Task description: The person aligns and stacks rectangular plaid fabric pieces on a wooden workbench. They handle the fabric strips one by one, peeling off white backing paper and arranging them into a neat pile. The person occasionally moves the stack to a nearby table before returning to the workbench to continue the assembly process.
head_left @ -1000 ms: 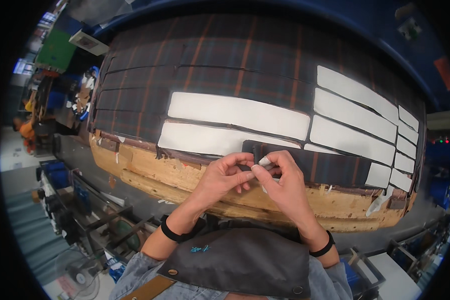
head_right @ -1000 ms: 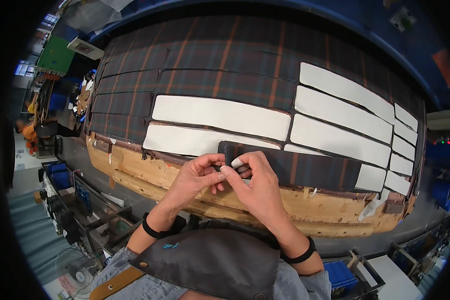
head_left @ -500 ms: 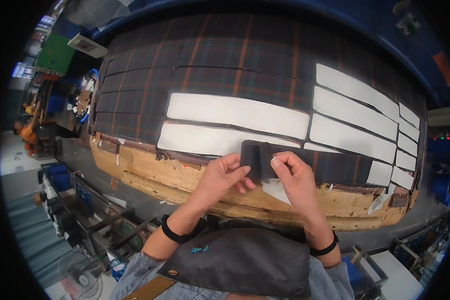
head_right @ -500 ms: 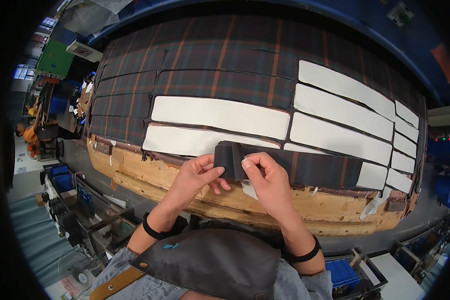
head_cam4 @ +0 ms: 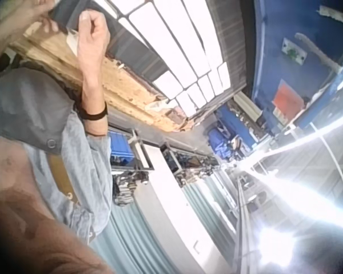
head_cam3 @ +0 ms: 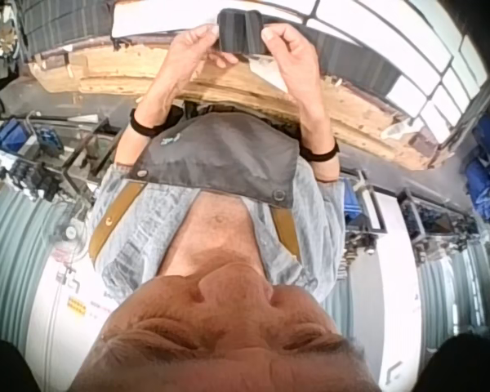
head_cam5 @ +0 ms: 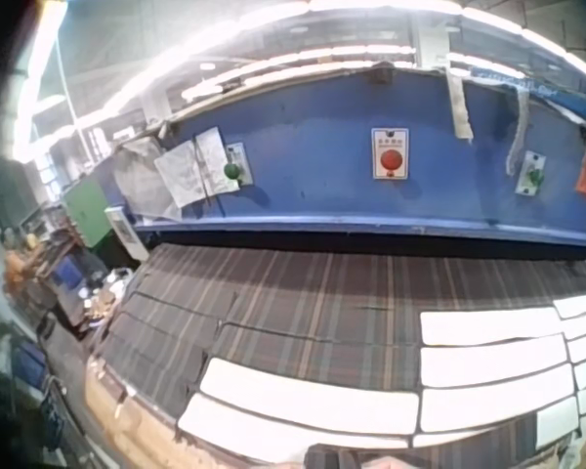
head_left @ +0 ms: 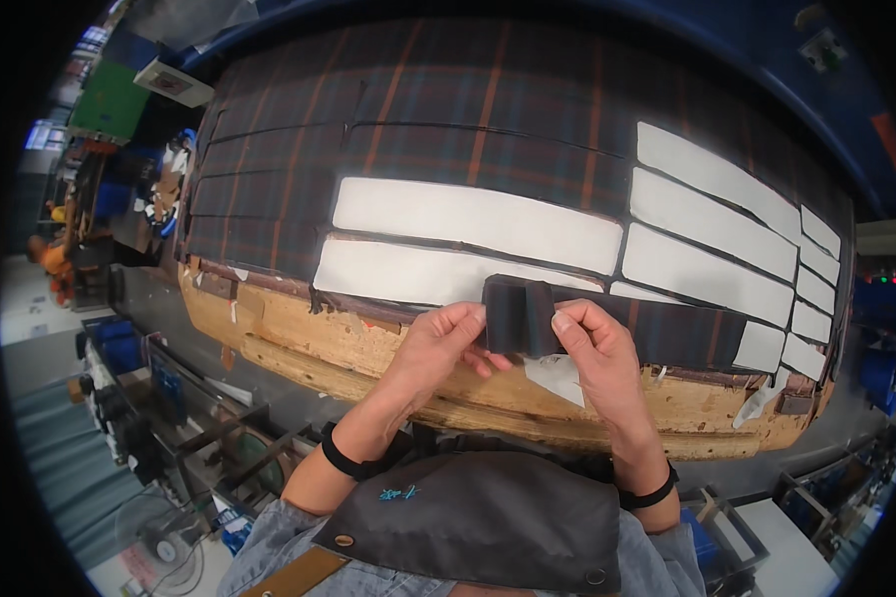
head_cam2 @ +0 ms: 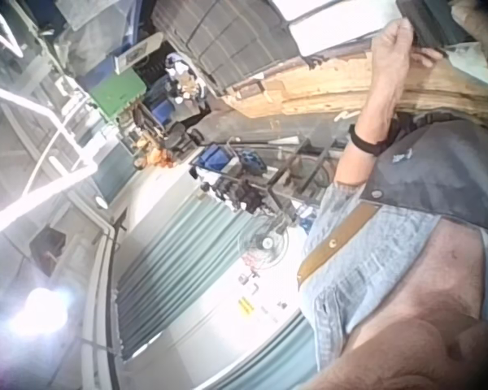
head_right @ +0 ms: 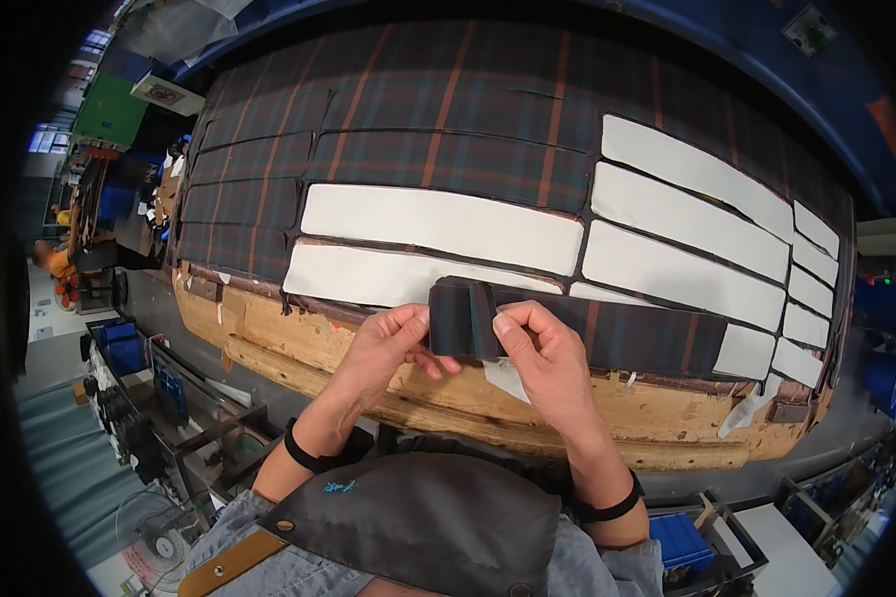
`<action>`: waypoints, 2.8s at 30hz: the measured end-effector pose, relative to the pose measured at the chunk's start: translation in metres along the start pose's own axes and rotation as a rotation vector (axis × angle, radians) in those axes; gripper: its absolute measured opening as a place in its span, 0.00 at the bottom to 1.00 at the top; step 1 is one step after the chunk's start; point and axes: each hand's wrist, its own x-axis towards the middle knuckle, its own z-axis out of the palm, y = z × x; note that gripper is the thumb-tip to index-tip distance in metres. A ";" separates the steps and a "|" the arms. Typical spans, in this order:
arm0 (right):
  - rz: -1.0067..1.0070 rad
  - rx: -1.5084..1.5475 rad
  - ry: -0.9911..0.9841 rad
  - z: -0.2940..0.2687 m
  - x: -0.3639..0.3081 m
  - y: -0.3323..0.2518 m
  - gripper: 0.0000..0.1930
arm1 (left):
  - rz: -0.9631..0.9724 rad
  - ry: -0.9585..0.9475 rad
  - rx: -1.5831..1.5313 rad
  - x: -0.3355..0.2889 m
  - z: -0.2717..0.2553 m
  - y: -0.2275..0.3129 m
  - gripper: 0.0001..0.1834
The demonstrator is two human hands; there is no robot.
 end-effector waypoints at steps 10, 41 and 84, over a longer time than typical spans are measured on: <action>0.016 -0.004 0.003 -0.002 0.000 0.003 0.09 | 0.029 -0.027 0.024 0.002 -0.002 -0.005 0.14; -0.154 -0.180 -0.042 0.008 0.001 0.005 0.07 | 0.087 -0.124 0.107 -0.003 0.010 0.003 0.18; -0.156 -0.204 0.053 0.013 0.001 0.005 0.04 | 0.047 -0.058 0.039 0.005 0.007 -0.006 0.16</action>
